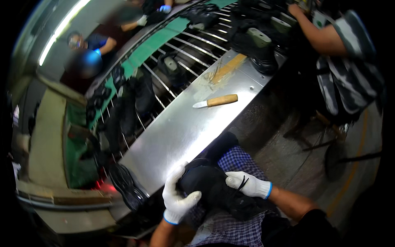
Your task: The person cleans and finishes several black shoes by hand on a conveyor belt, rubbing the surfaces with a small tool and wiping the sides.
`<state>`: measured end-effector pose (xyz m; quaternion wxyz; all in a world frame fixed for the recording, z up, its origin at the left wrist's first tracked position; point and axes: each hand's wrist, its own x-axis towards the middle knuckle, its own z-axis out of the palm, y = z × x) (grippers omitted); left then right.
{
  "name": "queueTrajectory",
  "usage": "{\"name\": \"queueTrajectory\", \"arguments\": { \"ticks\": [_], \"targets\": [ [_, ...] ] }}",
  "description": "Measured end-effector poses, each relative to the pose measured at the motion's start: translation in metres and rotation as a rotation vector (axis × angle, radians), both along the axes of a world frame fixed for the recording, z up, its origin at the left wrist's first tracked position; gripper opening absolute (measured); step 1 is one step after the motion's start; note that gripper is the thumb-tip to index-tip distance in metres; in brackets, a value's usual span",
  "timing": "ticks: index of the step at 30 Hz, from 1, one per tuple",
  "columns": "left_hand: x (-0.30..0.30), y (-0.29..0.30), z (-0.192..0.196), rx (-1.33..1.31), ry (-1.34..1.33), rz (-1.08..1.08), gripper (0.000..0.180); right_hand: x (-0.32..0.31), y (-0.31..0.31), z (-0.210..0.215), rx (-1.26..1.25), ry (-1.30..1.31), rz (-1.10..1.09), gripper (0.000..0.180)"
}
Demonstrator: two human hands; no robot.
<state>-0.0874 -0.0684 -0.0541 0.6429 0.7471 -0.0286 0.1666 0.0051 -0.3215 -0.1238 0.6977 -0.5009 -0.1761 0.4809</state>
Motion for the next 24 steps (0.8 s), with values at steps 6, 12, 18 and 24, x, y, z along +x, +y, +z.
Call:
{"name": "queueTrajectory", "arguments": {
  "ticks": [6,12,18,24],
  "targets": [
    [0.019,0.033,0.061,-0.080,-0.131,0.120,0.079,0.011,0.055,0.084,-0.178,-0.519,0.016,0.054],
    [-0.032,0.060,0.041,0.132,0.143,0.357,0.070,0.007,0.034,0.082,-0.191,-1.008,0.236,0.058],
    [-0.053,0.054,0.022,-0.065,0.085,0.356,0.080,0.022,0.107,0.059,0.247,-1.334,-0.199,0.059],
    [-0.051,0.056,0.041,0.004,0.109,0.337,0.075,0.059,0.177,0.089,0.362,-1.103,0.199,0.035]
  ]
}}
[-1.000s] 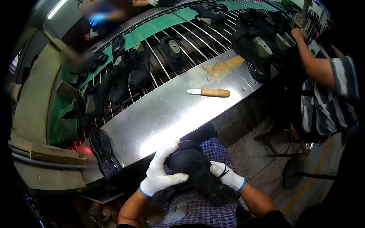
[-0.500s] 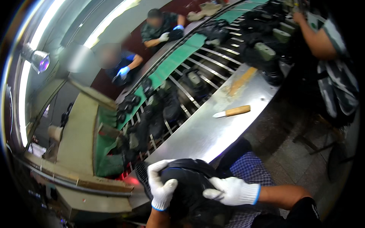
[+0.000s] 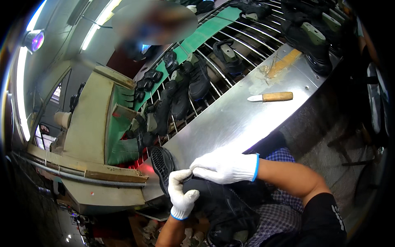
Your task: The person cleans and finishes several black shoes by hand on a conveyor belt, rubbing the surfaces with a small tool and wiping the sides.
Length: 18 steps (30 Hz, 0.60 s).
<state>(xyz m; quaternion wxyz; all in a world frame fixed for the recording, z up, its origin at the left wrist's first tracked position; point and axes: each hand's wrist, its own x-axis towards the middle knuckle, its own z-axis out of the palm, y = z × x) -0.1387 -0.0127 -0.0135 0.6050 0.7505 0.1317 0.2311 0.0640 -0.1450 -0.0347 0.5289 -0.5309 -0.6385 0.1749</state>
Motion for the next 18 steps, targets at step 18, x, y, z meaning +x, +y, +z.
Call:
{"name": "queueTrajectory", "arguments": {
  "ticks": [18],
  "targets": [
    [-0.016,0.053,0.034,0.047,0.356,-0.303,0.078,-0.040,-0.050,-0.026,0.046,0.195,-0.264,0.048]
  ]
}}
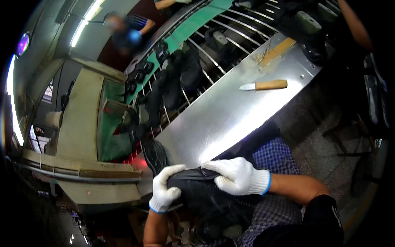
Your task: The person cleans and finishes several black shoes by hand on a conveyor belt, rubbing the surfaces with a small tool and wiping the sides.
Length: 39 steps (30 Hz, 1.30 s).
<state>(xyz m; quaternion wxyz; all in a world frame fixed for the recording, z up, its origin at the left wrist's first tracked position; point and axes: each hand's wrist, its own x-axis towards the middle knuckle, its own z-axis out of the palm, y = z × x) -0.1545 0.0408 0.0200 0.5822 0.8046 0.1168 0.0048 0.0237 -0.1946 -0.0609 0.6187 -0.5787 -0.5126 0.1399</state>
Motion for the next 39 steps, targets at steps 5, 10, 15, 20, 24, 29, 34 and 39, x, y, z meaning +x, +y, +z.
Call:
{"name": "queueTrajectory", "arguments": {
  "ticks": [5,10,15,20,24,29,34,39],
  "targets": [
    [0.003,-0.009,0.000,-0.107,-0.006,-0.015,0.072,0.000,-0.027,0.015,-0.178,-0.168,0.101,0.069],
    [-0.005,-0.011,-0.008,-0.132,-0.062,0.063,0.074,-0.008,-0.038,0.000,-0.234,-0.086,0.190,0.088],
    [-0.003,-0.014,-0.014,-0.117,-0.082,0.129,0.081,-0.012,-0.043,-0.004,-0.173,-0.182,0.182,0.086],
    [-0.007,-0.017,-0.017,-0.142,-0.101,0.161,0.080,-0.011,-0.042,-0.011,-0.169,-0.197,0.189,0.080],
    [-0.008,-0.018,-0.017,-0.127,-0.120,0.150,0.081,-0.022,-0.056,-0.003,-0.133,-0.096,0.185,0.070],
    [-0.013,-0.019,-0.030,-0.137,-0.121,0.282,0.075,-0.035,-0.072,-0.019,-0.166,-0.151,0.187,0.063],
    [0.018,-0.030,-0.024,-0.157,-0.159,0.253,0.049,-0.022,-0.052,-0.011,-0.052,-0.087,0.063,0.066],
    [0.063,-0.049,-0.015,-0.098,-0.335,0.084,0.064,0.018,-0.026,0.032,-0.149,-0.045,0.092,0.062]
  ]
}}
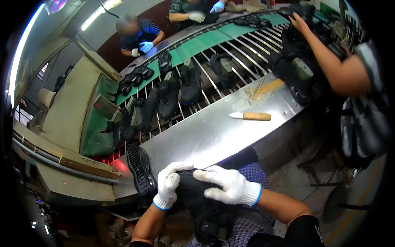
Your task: The person cleans and finishes several black shoes by hand on a conveyor belt, rubbing the surfaces with a small tool and wiping the sides.
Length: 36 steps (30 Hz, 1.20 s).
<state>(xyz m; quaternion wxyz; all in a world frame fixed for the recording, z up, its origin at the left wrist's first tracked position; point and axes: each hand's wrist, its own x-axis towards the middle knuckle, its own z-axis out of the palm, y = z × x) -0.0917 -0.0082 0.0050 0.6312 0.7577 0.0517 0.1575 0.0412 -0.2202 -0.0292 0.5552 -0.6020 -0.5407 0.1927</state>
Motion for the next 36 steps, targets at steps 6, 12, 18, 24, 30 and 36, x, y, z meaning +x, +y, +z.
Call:
{"name": "queueTrajectory", "arguments": {
  "ticks": [6,12,18,24,30,36],
  "targets": [
    [0.035,-0.058,-0.028,-0.140,-0.203,0.343,0.034,0.043,0.031,0.100,-0.475,-0.464,0.162,0.058],
    [-0.028,-0.083,-0.073,0.047,-0.055,0.139,0.059,0.074,-0.060,0.032,-0.137,0.248,-0.128,0.082],
    [-0.050,-0.096,-0.097,0.624,-0.041,0.112,0.071,0.046,-0.044,-0.043,-0.101,0.641,-0.280,0.069],
    [0.024,-0.058,-0.098,0.596,-0.520,0.398,0.048,0.031,-0.015,0.028,-0.254,0.128,-0.118,0.081],
    [0.020,-0.048,-0.038,-0.051,-0.216,-0.017,0.030,0.027,-0.011,0.077,-0.399,-0.211,0.110,0.108],
    [-0.004,-0.079,-0.033,-0.026,-0.223,0.258,0.029,0.036,-0.010,0.085,-0.527,-0.302,0.214,0.090]
  ]
}}
